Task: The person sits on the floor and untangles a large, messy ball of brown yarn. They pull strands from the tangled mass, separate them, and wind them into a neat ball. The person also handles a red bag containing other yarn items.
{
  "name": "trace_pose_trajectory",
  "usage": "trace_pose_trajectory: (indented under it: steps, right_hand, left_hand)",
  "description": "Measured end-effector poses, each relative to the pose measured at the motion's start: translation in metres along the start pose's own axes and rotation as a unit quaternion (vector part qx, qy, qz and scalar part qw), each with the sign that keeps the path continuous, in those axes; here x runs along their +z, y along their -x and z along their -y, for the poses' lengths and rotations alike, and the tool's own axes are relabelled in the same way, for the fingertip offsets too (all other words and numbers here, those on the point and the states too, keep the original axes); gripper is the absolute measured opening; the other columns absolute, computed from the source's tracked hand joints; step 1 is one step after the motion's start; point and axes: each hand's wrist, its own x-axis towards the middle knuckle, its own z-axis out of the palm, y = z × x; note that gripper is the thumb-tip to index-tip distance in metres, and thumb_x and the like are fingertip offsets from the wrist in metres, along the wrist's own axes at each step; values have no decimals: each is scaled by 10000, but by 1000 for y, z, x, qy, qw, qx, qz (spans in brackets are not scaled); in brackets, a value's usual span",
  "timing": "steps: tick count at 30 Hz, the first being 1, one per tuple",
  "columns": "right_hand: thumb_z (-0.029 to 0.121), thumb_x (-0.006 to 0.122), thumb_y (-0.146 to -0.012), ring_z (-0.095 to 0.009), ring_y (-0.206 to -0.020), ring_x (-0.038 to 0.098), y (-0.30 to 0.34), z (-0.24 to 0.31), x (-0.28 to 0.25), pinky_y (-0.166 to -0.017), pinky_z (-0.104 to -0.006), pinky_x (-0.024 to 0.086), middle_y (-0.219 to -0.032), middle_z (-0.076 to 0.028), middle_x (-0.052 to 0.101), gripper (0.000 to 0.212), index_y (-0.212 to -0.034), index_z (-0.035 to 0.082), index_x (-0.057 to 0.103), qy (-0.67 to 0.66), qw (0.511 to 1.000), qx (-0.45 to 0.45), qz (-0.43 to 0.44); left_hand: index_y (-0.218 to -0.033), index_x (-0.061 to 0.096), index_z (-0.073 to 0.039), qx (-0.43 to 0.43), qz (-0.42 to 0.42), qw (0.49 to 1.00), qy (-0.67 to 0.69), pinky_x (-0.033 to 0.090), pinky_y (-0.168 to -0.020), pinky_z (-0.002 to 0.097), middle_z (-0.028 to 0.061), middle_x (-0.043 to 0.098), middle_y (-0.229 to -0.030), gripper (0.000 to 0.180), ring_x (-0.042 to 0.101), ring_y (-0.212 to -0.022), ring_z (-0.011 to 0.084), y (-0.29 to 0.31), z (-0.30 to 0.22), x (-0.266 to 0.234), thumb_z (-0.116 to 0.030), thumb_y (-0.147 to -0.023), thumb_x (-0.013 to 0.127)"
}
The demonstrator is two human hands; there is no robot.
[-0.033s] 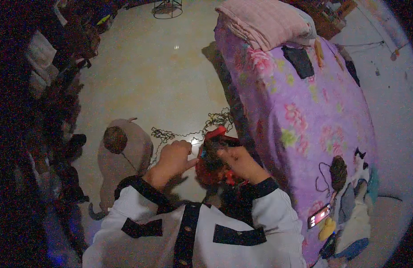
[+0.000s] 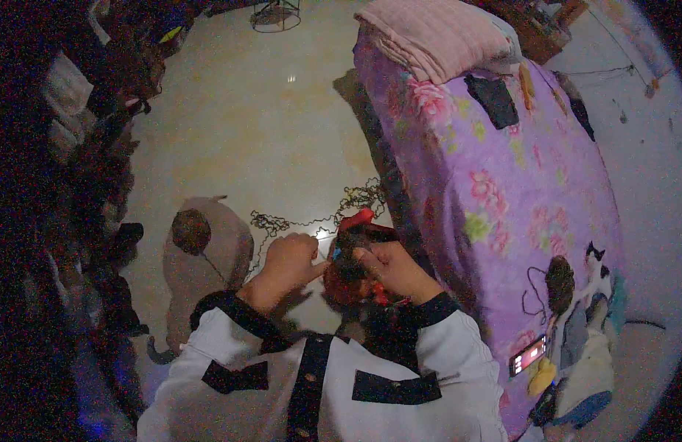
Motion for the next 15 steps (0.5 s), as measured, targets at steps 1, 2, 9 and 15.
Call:
trace_pose_trajectory:
  steps: [1,2,9,15]
  right_hand:
    - [287,428,-866,-79,-538,389,-2,9,3,-505,-245,351,-549,-5,430,361,-669,-7,498,0,1000,-6,28]
    - [296,423,-868,-76,-549,392,-2,17,3,-509,-241,349,-567,1,435,360,-666,5,491,-58,998,-6,14]
    - [329,395,-876,-72,-598,400,4,59,19,-540,-226,349,-651,16,449,337,-715,50,492,-305,951,-18,52]
    - [337,419,-850,-89,-557,462,5,126,14,-509,-206,373,-718,-30,523,320,-824,34,520,-235,955,-134,119]
  left_hand:
    - [-728,567,-41,20,47,998,47,435,-604,387,100,558,-680,305,549,-685,283,1,2,2,-336,-667,614]
    - [-742,574,-47,43,92,990,97,434,-623,394,91,568,-688,300,553,-708,286,2,5,9,-335,-667,612]
    - [-1190,343,-86,122,57,955,265,287,-919,351,144,424,-1141,657,428,-1027,302,2,5,84,-393,-669,598]
    - [-1210,331,-71,161,-21,977,141,138,-994,371,155,464,-1094,490,414,-1057,283,-4,5,92,-278,-791,480]
